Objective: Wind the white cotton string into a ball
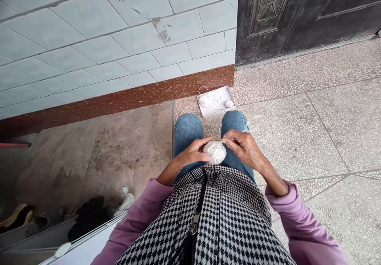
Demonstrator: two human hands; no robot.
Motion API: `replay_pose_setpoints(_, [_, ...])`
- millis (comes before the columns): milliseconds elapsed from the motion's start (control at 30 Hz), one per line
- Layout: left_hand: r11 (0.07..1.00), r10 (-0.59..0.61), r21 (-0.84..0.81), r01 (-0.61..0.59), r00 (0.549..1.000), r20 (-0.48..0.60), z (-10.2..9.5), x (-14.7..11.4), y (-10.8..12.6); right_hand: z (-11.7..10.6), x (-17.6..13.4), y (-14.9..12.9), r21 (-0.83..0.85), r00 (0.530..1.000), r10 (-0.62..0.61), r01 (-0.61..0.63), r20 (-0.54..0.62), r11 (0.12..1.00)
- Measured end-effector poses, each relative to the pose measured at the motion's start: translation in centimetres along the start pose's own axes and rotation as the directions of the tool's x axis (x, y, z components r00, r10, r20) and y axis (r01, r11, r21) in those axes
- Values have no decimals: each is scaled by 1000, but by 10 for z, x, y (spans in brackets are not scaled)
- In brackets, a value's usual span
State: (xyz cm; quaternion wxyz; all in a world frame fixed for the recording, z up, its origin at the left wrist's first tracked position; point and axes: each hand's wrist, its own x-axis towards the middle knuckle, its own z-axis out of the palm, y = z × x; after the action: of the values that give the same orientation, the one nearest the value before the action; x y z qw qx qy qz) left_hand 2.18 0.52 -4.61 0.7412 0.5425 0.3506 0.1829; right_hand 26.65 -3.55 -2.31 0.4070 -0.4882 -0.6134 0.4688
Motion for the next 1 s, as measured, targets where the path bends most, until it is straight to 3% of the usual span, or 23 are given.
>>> replay_pose_setpoints(67, [977, -12, -211, 22, 999, 50, 3, -6, -3, 5, 7, 5, 54, 1000, -9, 10, -18, 998])
replay_pose_setpoints(167, [895, 65, -439, -83, 996, -57, 6, -10, -4, 23, 6, 19, 118, 1000, 17, -16, -8, 993])
replay_pose_setpoints(300, [846, 109, -492, -206, 970, -220, -2, -6, 2, 46, -6, 35, 66, 999, 1, -5, 52, 998])
replay_pose_setpoints(400, [910, 146, -316, -270, 919, -366, -15, -1, 7, 51, -16, 31, -61, 988, -51, 60, 145, 996])
replay_pose_setpoints(467, [960, 230, -25, -278, 839, -494, -21, 1, 8, 48, -21, 21, -128, 972, -87, 117, 220, 985])
replay_pose_setpoints(533, [926, 348, 322, -197, 775, -527, -22, -1, 7, 41, -24, 11, -174, 959, -124, 172, 255, 970])
replay_pose_setpoints(567, [881, 378, 450, -144, 786, -489, -20, -2, 6, 36, -24, 7, -192, 957, -141, 193, 253, 962])
replay_pose_setpoints(633, [832, 315, 548, -92, 890, -329, -16, -7, 5, 26, -19, 5, -210, 963, -163, 209, 216, 955])
replay_pose_setpoints(700, [899, 137, 429, -84, 986, -95, -11, -13, 3, 18, -12, 9, -161, 975, -141, 169, 172, 972])
replay_pose_setpoints(767, [987, 21, 159, -37, 994, 104, -8, -19, 2, 14, -4, 18, -13, 983, -78, 81, 164, 997])
replay_pose_setpoints(800, [1000, 9, 1, -9, 989, 149, -8, -21, 1, 13, 0, 23, 75, 983, -40, 26, 181, 997])
replay_pose_setpoints(867, [960, 46, -281, -15, 993, 104, -7, -26, 3, 12, 3, 34, 221, 974, 34, -85, 225, 972])
replay_pose_setpoints(933, [878, 96, -466, -114, 993, -63, -8, -30, 8, 9, 4, 44, 285, 963, 103, -174, 248, 943])
replay_pose_setpoints(1000, [804, 113, -548, -231, 964, -240, -12, -32, 16, 0, 1, 54, 285, 957, 179, -242, 230, 928])
